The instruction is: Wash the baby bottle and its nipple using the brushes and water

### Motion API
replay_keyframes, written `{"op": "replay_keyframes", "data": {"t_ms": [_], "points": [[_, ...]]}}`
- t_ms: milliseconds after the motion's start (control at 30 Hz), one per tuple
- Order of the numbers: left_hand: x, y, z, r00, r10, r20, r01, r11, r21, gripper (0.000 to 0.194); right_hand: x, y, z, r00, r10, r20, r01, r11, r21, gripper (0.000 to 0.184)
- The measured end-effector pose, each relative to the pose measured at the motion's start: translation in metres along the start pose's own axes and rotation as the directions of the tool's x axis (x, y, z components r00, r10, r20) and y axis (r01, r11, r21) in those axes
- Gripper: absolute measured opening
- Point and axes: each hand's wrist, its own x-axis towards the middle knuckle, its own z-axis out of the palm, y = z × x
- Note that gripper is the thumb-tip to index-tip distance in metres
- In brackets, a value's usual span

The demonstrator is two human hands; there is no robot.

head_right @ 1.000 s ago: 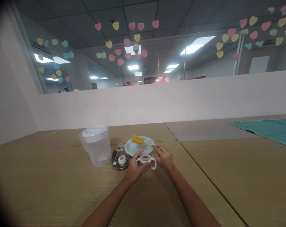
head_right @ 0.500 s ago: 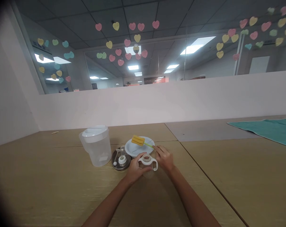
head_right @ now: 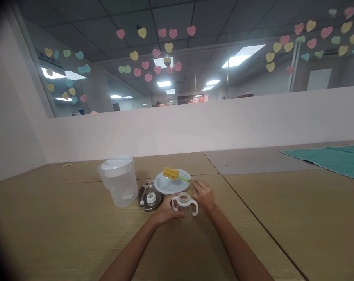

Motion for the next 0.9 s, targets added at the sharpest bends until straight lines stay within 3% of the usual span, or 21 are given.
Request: {"op": "replay_keyframes", "data": {"t_ms": [133, 267, 400, 533, 700, 800, 900], "points": [[0.001, -0.002, 0.003, 1.000, -0.027, -0.004, 0.027, 0.999, 0.045, 0.057, 0.001, 0.000, -0.001, 0.999, 0.032, 0.012, -0.033, 0.999, 0.037, 0.036], [0.001, -0.003, 0.003, 1.000, -0.011, -0.022, 0.010, 0.999, -0.034, 0.056, 0.009, -0.002, -0.009, 0.990, 0.139, -0.025, -0.134, 0.979, 0.151, 0.037], [0.003, 0.007, -0.011, 0.975, 0.067, -0.210, -0.064, 0.998, 0.020, 0.052, 0.018, -0.002, -0.020, 0.961, 0.268, -0.065, -0.240, 0.929, 0.283, 0.033], [0.003, 0.019, -0.035, 0.870, 0.252, -0.423, -0.151, 0.954, 0.258, 0.056, 0.021, 0.000, -0.026, 0.934, 0.339, -0.115, -0.289, 0.903, 0.317, 0.030], [0.000, 0.016, -0.052, 0.661, 0.507, -0.553, -0.079, 0.780, 0.620, 0.056, 0.016, 0.004, -0.021, 0.988, 0.153, -0.011, -0.152, 0.984, 0.095, 0.033], [-0.001, 0.012, -0.056, 0.603, 0.585, -0.542, -0.021, 0.691, 0.722, 0.053, 0.015, 0.008, -0.018, 0.996, 0.072, 0.052, -0.067, 0.994, -0.089, 0.031], [-0.004, 0.013, -0.058, 0.577, 0.650, -0.495, 0.042, 0.581, 0.813, 0.048, 0.017, 0.012, -0.021, 0.998, -0.016, 0.057, 0.029, 0.973, -0.230, 0.027]]}}
